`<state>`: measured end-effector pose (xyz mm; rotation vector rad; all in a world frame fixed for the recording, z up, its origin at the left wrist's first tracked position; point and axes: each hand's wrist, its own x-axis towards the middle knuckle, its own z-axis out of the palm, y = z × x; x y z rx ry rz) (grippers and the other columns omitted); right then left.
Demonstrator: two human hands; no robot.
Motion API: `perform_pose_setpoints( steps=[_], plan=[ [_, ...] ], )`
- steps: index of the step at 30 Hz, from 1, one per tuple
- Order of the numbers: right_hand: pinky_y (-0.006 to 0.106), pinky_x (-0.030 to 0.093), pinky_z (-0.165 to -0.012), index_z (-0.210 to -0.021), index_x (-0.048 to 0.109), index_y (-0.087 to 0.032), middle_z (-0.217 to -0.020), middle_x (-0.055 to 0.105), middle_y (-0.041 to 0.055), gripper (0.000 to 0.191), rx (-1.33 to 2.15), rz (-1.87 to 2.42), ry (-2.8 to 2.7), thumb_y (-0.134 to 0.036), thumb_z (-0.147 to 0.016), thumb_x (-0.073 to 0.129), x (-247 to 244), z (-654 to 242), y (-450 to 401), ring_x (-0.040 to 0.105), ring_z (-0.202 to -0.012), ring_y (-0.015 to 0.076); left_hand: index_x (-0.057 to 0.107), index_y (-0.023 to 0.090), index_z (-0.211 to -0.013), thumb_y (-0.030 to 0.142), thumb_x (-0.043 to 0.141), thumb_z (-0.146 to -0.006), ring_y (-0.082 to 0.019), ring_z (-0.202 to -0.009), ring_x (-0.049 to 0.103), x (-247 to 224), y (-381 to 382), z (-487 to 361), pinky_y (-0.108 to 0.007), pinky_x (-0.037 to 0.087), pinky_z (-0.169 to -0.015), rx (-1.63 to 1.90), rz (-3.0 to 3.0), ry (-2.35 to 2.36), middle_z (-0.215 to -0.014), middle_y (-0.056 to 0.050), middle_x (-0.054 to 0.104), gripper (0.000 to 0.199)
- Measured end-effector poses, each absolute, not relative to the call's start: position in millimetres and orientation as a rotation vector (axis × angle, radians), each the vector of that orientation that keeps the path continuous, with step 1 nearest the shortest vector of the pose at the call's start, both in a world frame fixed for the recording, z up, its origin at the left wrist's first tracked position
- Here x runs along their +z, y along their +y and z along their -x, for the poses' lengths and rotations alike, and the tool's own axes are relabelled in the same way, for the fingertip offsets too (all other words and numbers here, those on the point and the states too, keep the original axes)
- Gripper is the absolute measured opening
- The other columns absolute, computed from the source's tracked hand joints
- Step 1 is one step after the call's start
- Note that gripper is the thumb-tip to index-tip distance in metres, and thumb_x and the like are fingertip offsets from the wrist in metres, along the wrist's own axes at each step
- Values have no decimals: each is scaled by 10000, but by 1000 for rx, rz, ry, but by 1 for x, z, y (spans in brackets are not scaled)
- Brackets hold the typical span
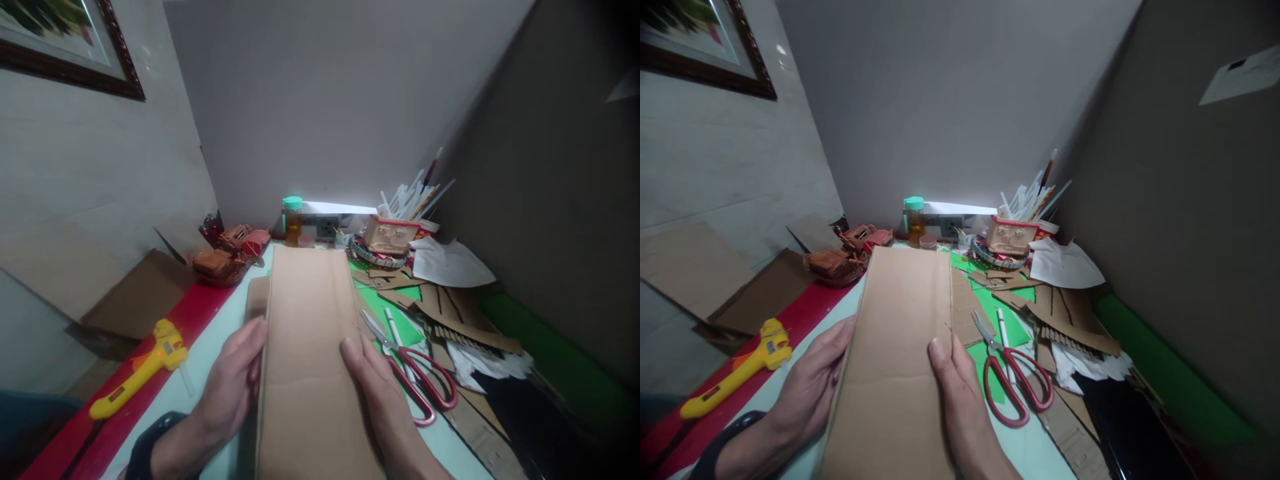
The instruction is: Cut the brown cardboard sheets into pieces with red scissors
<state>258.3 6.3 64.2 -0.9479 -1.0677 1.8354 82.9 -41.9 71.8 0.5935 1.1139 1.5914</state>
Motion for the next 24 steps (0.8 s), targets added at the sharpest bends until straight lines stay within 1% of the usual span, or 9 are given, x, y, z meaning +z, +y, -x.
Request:
perform_pose_setpoints(
  steps=[1, 3, 6, 8, 10, 14, 18, 21, 24],
  plan=[
    [420, 521, -995, -1433, 565, -334, -1404, 650, 14, 650, 1833, 961, -1073, -614, -856, 668, 63, -259, 7, 620, -1237, 328, 755, 218, -852, 434, 825, -749, -89, -436, 438, 72, -41, -83, -185, 378, -408, 1593, -579, 1095, -536, 66, 519, 249],
    [412, 513, -1005, -1437, 562, -327, -1398, 654, 18, 651, 1821, 971, -1105, -617, -863, 663, 60, -260, 8, 617, -1240, 324, 776, 226, -918, 410, 844, -732, -135, -567, 604, 74, -40, -83, -208, 483, -498, 1596, -555, 1055, -677, 22, 674, 269],
    [418, 476, -1060, -1469, 522, -304, -1394, 656, 30, 668, 1845, 911, -1136, -606, -886, 648, 57, -260, 9, 605, -1261, 314, 788, 236, -957, 404, 839, -745, -182, -759, 709, 75, -41, -84, -239, 563, -655, 1594, -529, 1000, -890, -13, 777, 276],
    [415, 442, -1100, -1461, 530, -292, -1385, 662, 32, 654, 1845, 884, -1128, -596, -894, 646, 57, -260, 9, 586, -1289, 304, 790, 237, -964, 407, 821, -769, -187, -791, 722, 75, -41, -84, -242, 572, -695, 1592, -520, 976, -912, -14, 792, 260],
    [406, 420, -1119, -1435, 558, -291, -1385, 663, 26, 631, 1810, 902, -1117, -593, -889, 654, 60, -260, 9, 566, -1311, 297, 790, 235, -968, 388, 813, -785, -188, -782, 725, 74, -42, -84, -241, 572, -686, 1588, -518, 964, -902, -13, 799, 241],
    [405, 481, -1045, -1410, 581, -296, -1436, 621, 18, 621, 1782, 954, -1135, -611, -878, 648, 64, -260, 8, 556, -1313, 316, 785, 237, -958, 345, 800, -803, -178, -752, 724, 71, -40, -82, -224, 559, -627, 1576, -519, 944, -900, -9, 806, 190],
    [438, 433, -1106, -1443, 546, -263, -1443, 611, 57, 689, 1615, 1064, -1110, -638, -872, 631, 58, -260, 6, 473, -1393, 329, 784, 258, -930, 404, 811, -775, -206, -881, 742, 72, -43, -85, -232, 578, -724, 1554, -537, 858, -913, -4, 811, 215],
    [443, 491, -1046, -1446, 539, -263, -1371, 666, 77, 714, 1548, 1074, -1005, -630, -846, 663, 51, -258, 9, 570, -1301, 338, 785, 274, -959, 321, 860, -727, -229, -966, 743, 72, -46, -87, -245, 579, -761, 1488, -571, 860, -944, -9, 821, 248],
    [425, 553, -943, -1439, 520, -259, -1255, 731, 89, 769, 1568, 903, -965, -560, -777, 768, 53, -259, 18, 674, -1152, 333, 750, 286, -1150, 282, 786, -813, -265, -1076, 720, 75, -43, -80, -329, 565, -874, 1310, -715, 920, -1119, -41, 810, 339]
  ],
)
